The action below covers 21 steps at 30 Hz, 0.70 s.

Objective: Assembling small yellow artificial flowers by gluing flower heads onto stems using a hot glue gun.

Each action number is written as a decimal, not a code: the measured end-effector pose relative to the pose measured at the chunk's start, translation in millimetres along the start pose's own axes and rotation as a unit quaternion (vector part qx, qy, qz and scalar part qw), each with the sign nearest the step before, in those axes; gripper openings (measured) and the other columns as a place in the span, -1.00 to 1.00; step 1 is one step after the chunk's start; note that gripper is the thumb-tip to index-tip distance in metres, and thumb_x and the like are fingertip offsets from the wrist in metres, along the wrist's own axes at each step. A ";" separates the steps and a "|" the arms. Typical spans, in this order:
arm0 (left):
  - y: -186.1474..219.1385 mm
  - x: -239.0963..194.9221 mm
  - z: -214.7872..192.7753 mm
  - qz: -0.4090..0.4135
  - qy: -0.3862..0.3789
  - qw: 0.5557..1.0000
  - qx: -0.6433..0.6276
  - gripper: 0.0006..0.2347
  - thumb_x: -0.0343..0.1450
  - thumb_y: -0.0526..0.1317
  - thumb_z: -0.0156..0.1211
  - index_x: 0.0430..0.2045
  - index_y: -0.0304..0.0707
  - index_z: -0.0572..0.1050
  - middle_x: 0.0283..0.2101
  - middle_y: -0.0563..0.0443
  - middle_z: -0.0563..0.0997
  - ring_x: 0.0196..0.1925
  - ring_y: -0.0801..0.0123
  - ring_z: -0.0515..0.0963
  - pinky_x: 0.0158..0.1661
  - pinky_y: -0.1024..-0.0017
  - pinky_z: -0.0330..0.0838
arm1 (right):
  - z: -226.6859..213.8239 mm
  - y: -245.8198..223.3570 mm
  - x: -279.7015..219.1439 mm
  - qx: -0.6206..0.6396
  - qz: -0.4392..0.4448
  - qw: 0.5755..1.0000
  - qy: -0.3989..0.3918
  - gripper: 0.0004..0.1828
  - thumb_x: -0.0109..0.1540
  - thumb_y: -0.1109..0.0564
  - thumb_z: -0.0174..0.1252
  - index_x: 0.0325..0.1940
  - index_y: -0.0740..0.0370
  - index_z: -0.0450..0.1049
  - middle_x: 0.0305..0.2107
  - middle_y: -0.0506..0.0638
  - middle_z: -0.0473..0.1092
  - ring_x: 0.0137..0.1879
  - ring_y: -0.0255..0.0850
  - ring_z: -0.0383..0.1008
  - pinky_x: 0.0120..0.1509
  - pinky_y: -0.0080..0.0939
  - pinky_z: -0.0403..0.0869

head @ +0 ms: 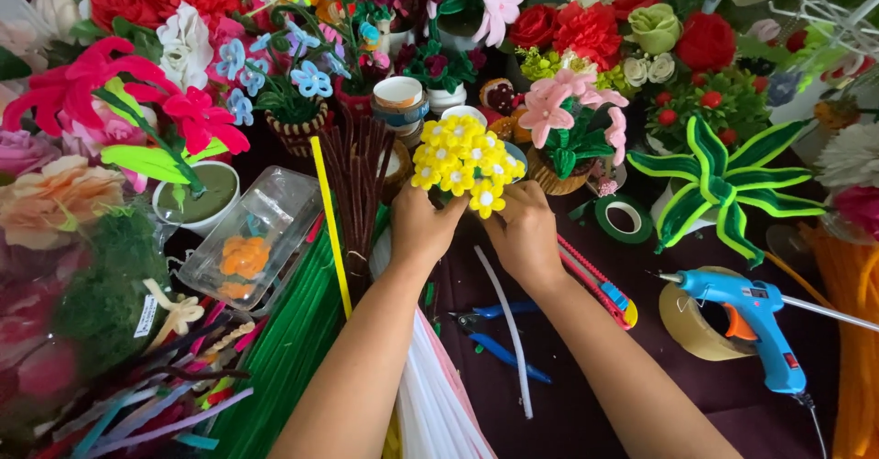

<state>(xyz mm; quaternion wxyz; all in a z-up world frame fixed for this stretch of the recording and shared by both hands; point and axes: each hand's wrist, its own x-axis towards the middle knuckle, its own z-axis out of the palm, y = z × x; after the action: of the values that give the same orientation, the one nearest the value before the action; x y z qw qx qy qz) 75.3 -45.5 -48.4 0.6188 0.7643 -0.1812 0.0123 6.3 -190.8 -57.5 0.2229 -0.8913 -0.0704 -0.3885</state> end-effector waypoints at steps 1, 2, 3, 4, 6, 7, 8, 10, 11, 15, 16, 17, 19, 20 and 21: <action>-0.5 -0.2 -0.2 -0.001 0.000 1.000 0.000 -0.57 0.39 -0.19 0.32 0.09 -0.50 0.43 0.03 -0.37 0.56 0.22 -0.27 0.48 0.09 -0.25 0.43 | 3.8 3.9 -3.8 0.001 0.000 1.000 -0.001 -0.87 0.24 0.27 0.30 -0.42 0.29 0.56 -0.54 0.02 0.42 -0.29 0.01 0.42 -0.24 -0.14 0.41; -0.5 -0.1 -0.3 -0.001 -0.002 1.000 -0.005 -0.57 0.40 -0.21 0.31 0.10 -0.50 0.42 0.04 -0.36 0.56 0.22 -0.26 0.47 0.10 -0.24 0.43 | 7.3 8.0 -7.0 0.012 0.000 1.000 0.001 -0.84 0.25 0.29 0.28 -0.44 0.29 0.52 -0.57 0.01 0.40 -0.30 0.02 0.42 -0.23 -0.15 0.42; -0.4 -0.2 -0.6 -0.001 -0.004 1.000 -0.010 -0.58 0.40 -0.22 0.30 0.11 -0.50 0.42 0.05 -0.35 0.55 0.23 -0.25 0.47 0.11 -0.22 0.43 | 10.7 11.9 -10.2 0.022 -0.001 1.000 0.003 -0.80 0.26 0.30 0.26 -0.47 0.28 0.49 -0.59 0.00 0.38 -0.32 0.02 0.43 -0.22 -0.16 0.43; 3.0 -0.7 -2.3 -0.001 -0.003 1.000 -0.010 -0.58 0.40 -0.22 0.30 0.11 -0.50 0.42 0.05 -0.35 0.55 0.23 -0.25 0.47 0.11 -0.22 0.43 | 9.4 8.8 -9.9 0.022 -0.002 1.000 0.002 -0.80 0.26 0.30 0.26 -0.47 0.28 0.49 -0.59 0.00 0.38 -0.32 0.02 0.43 -0.22 -0.16 0.43; 10.0 -2.7 -5.8 0.005 -0.015 1.000 -0.005 -0.54 0.43 -0.20 0.24 0.17 -0.54 0.36 0.11 -0.38 0.51 0.28 -0.24 0.43 0.16 -0.17 0.40 | 6.4 2.2 -9.8 0.013 -0.002 1.000 0.022 -0.81 0.30 0.24 0.28 -0.39 0.34 0.51 -0.58 0.10 0.39 -0.31 0.08 0.44 -0.27 -0.14 0.45; 10.6 -3.9 -5.6 0.005 -0.014 1.000 -0.005 -0.54 0.43 -0.20 0.24 0.17 -0.54 0.36 0.11 -0.38 0.51 0.28 -0.24 0.43 0.16 -0.17 0.40 | 8.7 3.5 -12.0 0.013 -0.003 1.000 0.021 -0.81 0.30 0.24 0.28 -0.39 0.34 0.51 -0.58 0.10 0.39 -0.31 0.08 0.44 -0.27 -0.14 0.45; 11.7 -4.3 -6.1 0.012 -0.015 1.000 -0.008 -0.56 0.43 -0.22 0.24 0.15 -0.56 0.37 0.09 -0.40 0.52 0.26 -0.26 0.44 0.15 -0.18 0.41 | 11.4 4.7 -13.1 0.008 0.000 1.000 0.022 -0.80 0.31 0.20 0.28 -0.38 0.34 0.51 -0.56 0.09 0.39 -0.31 0.07 0.46 -0.29 -0.12 0.45; 10.9 -4.9 -5.8 0.020 -0.014 1.000 -0.010 -0.57 0.43 -0.24 0.24 0.13 -0.58 0.38 0.07 -0.43 0.53 0.25 -0.28 0.46 0.14 -0.19 0.42 | 13.9 4.5 -14.3 0.004 0.002 1.000 0.023 -0.79 0.32 0.17 0.28 -0.36 0.33 0.52 -0.54 0.08 0.40 -0.31 0.07 0.47 -0.31 -0.10 0.45; 9.0 -5.0 -4.9 0.021 -0.017 1.000 -0.010 -0.56 0.42 -0.22 0.26 0.14 -0.56 0.38 0.08 -0.42 0.52 0.26 -0.27 0.45 0.15 -0.19 0.41 | 13.7 3.2 -14.5 -0.005 -0.001 1.000 0.026 -0.78 0.33 0.16 0.27 -0.35 0.34 0.50 -0.54 0.10 0.39 -0.32 0.10 0.47 -0.31 -0.07 0.45; 4.3 -6.5 -0.6 0.018 -0.015 1.000 -0.001 -0.58 0.40 -0.23 0.30 0.08 -0.53 0.41 0.03 -0.39 0.56 0.24 -0.19 0.48 0.14 -0.14 0.43 | 12.9 7.2 -15.0 -0.047 -0.019 0.998 0.033 -0.79 0.33 0.18 0.27 -0.32 0.37 0.49 -0.57 0.22 0.41 -0.37 0.22 0.47 -0.36 0.07 0.46; 4.8 -7.5 -2.1 0.020 -0.013 1.000 0.000 -0.58 0.40 -0.23 0.30 0.08 -0.53 0.41 0.03 -0.39 0.56 0.24 -0.19 0.48 0.14 -0.14 0.43 | 9.1 3.0 -13.9 -0.046 -0.021 0.998 0.034 -0.79 0.33 0.18 0.27 -0.32 0.37 0.49 -0.57 0.22 0.41 -0.37 0.22 0.47 -0.36 0.07 0.46; 5.8 -8.3 -3.5 0.017 -0.020 1.000 0.007 -0.59 0.40 -0.23 0.29 0.07 -0.53 0.41 0.00 -0.37 0.56 0.20 -0.16 0.51 0.10 -0.09 0.47 | 5.0 -1.2 -12.6 -0.049 -0.029 0.998 0.036 -0.83 0.32 0.16 0.27 -0.26 0.33 0.50 -0.54 0.19 0.44 -0.38 0.16 0.47 -0.34 0.06 0.47; 10.6 -9.9 -6.3 0.018 -0.027 0.999 0.016 -0.60 0.41 -0.23 0.28 0.06 -0.54 0.40 -0.03 -0.36 0.57 0.16 -0.14 0.54 0.05 -0.04 0.52 | -4.0 -5.4 -11.8 -0.053 -0.038 0.997 0.042 -0.85 0.32 0.14 0.27 -0.20 0.29 0.51 -0.51 0.16 0.47 -0.39 0.11 0.48 -0.32 0.05 0.49; 14.6 -10.4 -7.2 0.003 -0.031 0.999 0.012 -0.60 0.40 -0.22 0.28 0.04 -0.54 0.41 -0.04 -0.37 0.57 0.17 -0.13 0.53 0.05 -0.04 0.51 | -9.1 -4.8 -11.9 0.019 -0.026 0.997 0.064 -0.95 0.33 0.21 0.20 -0.17 0.24 0.53 -0.42 0.08 0.52 -0.35 0.03 0.53 -0.26 -0.05 0.50; 18.6 -10.7 -8.3 -0.011 -0.035 0.999 0.008 -0.60 0.39 -0.21 0.29 0.03 -0.54 0.42 -0.04 -0.38 0.57 0.17 -0.11 0.53 0.05 -0.04 0.50 | -14.0 -4.3 -11.9 0.091 -0.016 0.992 0.085 -0.91 0.35 0.27 0.14 -0.13 0.19 0.56 -0.33 0.01 0.58 -0.31 -0.04 0.57 -0.20 -0.15 0.52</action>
<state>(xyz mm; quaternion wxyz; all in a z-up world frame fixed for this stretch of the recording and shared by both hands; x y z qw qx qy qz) 61.6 -38.0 -31.6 0.6064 0.7709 -0.1939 -0.0198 -12.4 -192.8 -56.2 0.3021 -0.8297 -0.1003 -0.4585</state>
